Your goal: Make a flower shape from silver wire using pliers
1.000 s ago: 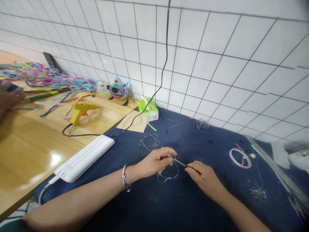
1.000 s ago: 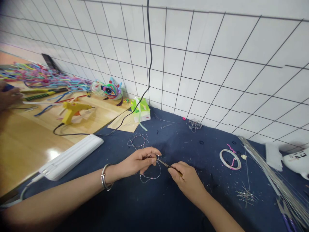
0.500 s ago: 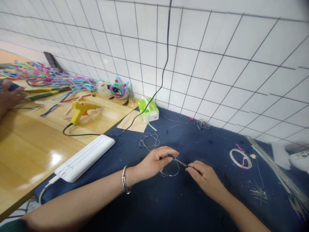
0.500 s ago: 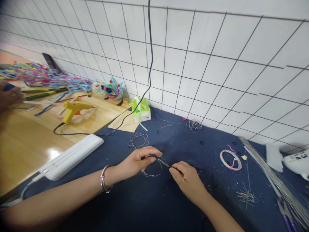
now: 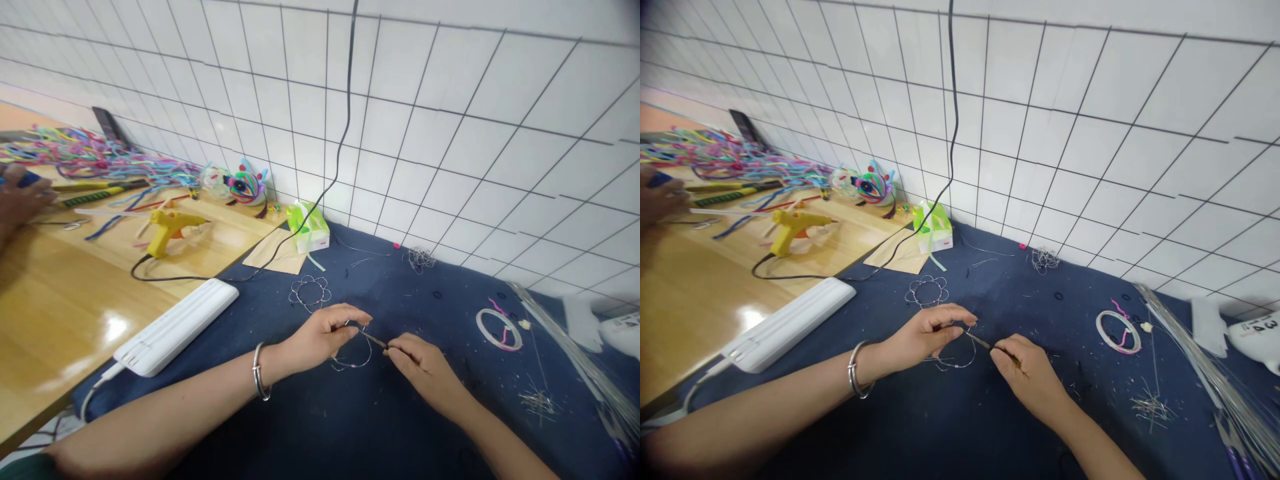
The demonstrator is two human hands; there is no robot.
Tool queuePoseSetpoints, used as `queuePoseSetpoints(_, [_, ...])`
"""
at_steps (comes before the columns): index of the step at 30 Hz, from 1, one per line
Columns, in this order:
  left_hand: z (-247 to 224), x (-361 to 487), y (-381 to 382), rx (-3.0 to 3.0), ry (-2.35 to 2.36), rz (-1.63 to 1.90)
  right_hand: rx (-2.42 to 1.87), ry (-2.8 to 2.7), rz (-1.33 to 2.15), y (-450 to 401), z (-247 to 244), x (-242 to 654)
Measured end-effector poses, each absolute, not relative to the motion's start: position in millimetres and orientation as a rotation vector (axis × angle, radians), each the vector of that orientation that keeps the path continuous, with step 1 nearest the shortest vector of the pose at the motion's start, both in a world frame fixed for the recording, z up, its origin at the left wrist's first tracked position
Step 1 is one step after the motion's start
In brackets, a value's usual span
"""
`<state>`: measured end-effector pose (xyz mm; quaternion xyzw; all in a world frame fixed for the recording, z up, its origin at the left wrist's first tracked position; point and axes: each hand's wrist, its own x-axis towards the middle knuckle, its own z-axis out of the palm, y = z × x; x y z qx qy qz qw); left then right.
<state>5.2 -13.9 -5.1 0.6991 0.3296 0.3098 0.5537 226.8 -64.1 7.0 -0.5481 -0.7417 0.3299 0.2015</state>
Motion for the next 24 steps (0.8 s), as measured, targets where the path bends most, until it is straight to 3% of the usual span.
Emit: queuePoseSetpoints(24, [-4.5, 6.8, -14.7, 1.653, 0.787, 0.731, -1.515, -2.083, 0.858, -64.9, 3.1, 225.6])
